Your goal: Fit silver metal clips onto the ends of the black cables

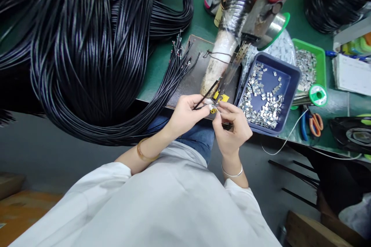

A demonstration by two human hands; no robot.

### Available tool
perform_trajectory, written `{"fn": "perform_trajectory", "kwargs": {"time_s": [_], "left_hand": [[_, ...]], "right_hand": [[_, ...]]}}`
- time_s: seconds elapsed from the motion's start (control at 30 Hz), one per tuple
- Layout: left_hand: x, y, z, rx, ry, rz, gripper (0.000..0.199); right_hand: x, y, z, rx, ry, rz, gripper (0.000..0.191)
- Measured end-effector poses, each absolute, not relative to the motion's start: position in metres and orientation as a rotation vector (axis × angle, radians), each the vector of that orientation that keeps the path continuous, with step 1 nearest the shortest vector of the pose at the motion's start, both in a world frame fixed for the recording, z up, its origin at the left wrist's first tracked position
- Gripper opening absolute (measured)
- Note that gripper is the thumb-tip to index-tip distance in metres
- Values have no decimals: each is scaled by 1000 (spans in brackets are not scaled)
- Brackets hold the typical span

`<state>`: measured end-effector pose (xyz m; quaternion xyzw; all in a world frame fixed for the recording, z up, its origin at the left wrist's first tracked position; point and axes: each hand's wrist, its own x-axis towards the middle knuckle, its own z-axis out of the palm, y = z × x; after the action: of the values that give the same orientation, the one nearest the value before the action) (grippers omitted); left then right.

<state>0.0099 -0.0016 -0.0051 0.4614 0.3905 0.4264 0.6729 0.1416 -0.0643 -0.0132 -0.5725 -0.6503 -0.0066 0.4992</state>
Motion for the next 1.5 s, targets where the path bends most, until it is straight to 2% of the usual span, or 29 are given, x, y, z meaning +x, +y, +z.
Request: {"fn": "perform_trajectory", "kwargs": {"time_s": [0.5, 0.57, 0.7, 0.77, 1.0, 1.17, 1.23, 1.5], "left_hand": [[2, -10, -7, 1106, 829, 904, 11], [0, -12, -6, 1145, 828, 919, 9], [-2, -14, -7, 1192, 827, 942, 7], [-2, -14, -7, 1202, 814, 925, 6], [-4, -15, -6, 1216, 763, 856, 9], [-2, -12, -8, 1187, 813, 907, 8], [-1, -11, -8, 1162, 815, 922, 9], [3, -10, -9, 1200, 789, 904, 8]], "right_hand": [[141, -71, -15, -1395, -1652, -329, 18], [141, -72, -14, -1406, -1622, -252, 14], [142, -73, -10, -1472, -1531, 190, 4], [142, -74, -8, -1467, -1477, 284, 4], [143, -76, -5, -1377, -1489, 316, 11], [150, -74, -11, -1288, -1787, -84, 24], [151, -73, -14, -1289, -1832, -125, 24], [143, -69, -16, -1471, -1364, 379, 2]]}}
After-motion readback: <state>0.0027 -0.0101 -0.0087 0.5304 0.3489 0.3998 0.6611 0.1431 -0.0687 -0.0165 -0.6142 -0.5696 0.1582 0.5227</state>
